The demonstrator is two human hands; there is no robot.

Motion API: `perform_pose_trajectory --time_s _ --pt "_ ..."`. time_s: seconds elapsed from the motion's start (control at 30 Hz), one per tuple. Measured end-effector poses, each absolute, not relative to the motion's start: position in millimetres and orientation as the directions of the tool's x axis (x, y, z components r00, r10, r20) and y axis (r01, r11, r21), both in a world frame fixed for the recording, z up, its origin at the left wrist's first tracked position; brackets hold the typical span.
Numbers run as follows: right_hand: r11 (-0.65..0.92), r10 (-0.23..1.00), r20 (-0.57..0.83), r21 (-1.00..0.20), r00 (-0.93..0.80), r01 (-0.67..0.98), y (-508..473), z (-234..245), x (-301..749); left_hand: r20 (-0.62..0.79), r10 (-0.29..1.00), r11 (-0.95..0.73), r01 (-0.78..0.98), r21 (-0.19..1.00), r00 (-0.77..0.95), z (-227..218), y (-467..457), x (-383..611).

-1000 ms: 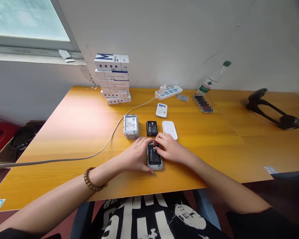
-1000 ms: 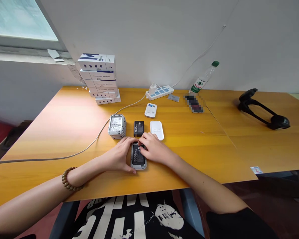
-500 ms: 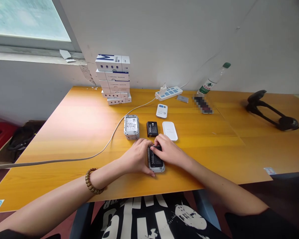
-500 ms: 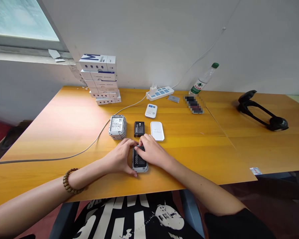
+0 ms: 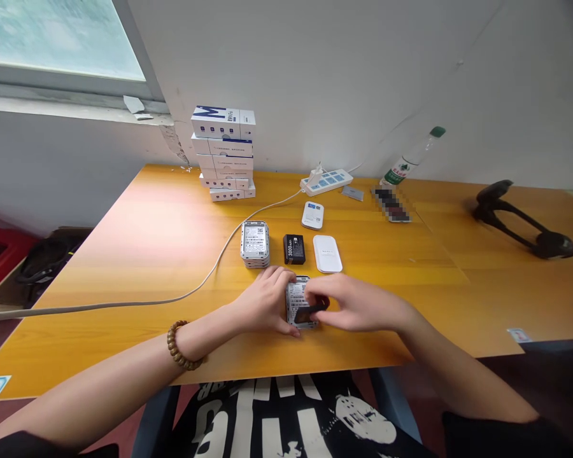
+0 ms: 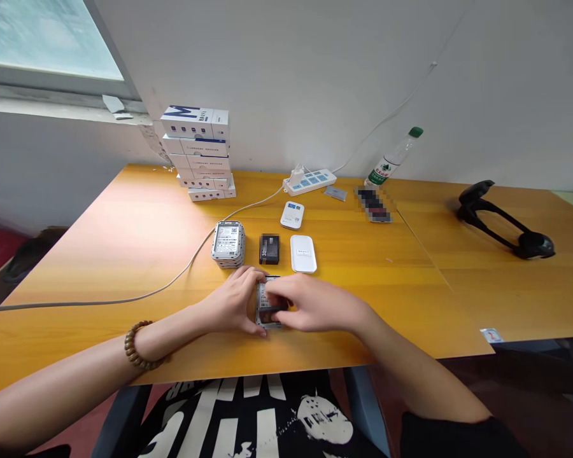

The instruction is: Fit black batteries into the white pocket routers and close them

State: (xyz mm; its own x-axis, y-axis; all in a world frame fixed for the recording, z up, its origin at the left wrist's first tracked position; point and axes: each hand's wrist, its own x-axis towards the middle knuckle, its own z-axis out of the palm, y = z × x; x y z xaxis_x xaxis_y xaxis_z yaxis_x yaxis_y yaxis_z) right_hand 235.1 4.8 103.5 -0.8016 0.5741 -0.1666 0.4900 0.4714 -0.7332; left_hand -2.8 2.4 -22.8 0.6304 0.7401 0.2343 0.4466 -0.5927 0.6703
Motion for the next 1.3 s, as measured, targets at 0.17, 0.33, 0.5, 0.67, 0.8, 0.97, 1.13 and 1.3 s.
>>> perform_pose_trajectory --time_s 0.17,0.33,0.5,0.67,0.8,0.97,1.13,1.3 --pt "0.332 0.827 0.079 -0.868 -0.556 0.370 64 91 235 0.206 0.733 -0.603 0.478 0.638 0.648 -19 3 -3" --pt "0.263 0.928 0.135 -0.898 -0.346 0.354 126 45 224 0.183 0.727 -0.600 0.483 0.638 0.661 -15 1 -3" --pt "0.261 0.923 0.089 -0.860 -0.374 0.438 137 21 218 0.199 0.717 -0.609 0.463 0.644 0.667 -17 2 -3" --pt "0.438 0.865 0.150 -0.691 -0.479 0.574 126 25 224 0.231 0.703 -0.620 0.420 0.662 0.673 -21 5 -4" --pt "0.498 0.766 -0.001 -0.630 -0.643 0.595 117 36 231 0.259 0.674 -0.651 0.391 0.651 0.692 -18 2 -5" --pt "0.509 0.750 -0.074 -0.570 -0.657 0.645 109 39 232 0.442 0.570 -0.766 0.253 0.592 0.693 8 1 -15" --pt "0.519 0.745 -0.081 -0.554 -0.662 0.651 109 37 229 0.634 0.626 -0.776 0.284 0.564 0.454 31 35 -54" --pt "0.506 0.760 -0.078 -0.552 -0.645 0.663 110 36 230 0.498 0.775 -0.628 0.384 0.677 0.389 20 80 -100"
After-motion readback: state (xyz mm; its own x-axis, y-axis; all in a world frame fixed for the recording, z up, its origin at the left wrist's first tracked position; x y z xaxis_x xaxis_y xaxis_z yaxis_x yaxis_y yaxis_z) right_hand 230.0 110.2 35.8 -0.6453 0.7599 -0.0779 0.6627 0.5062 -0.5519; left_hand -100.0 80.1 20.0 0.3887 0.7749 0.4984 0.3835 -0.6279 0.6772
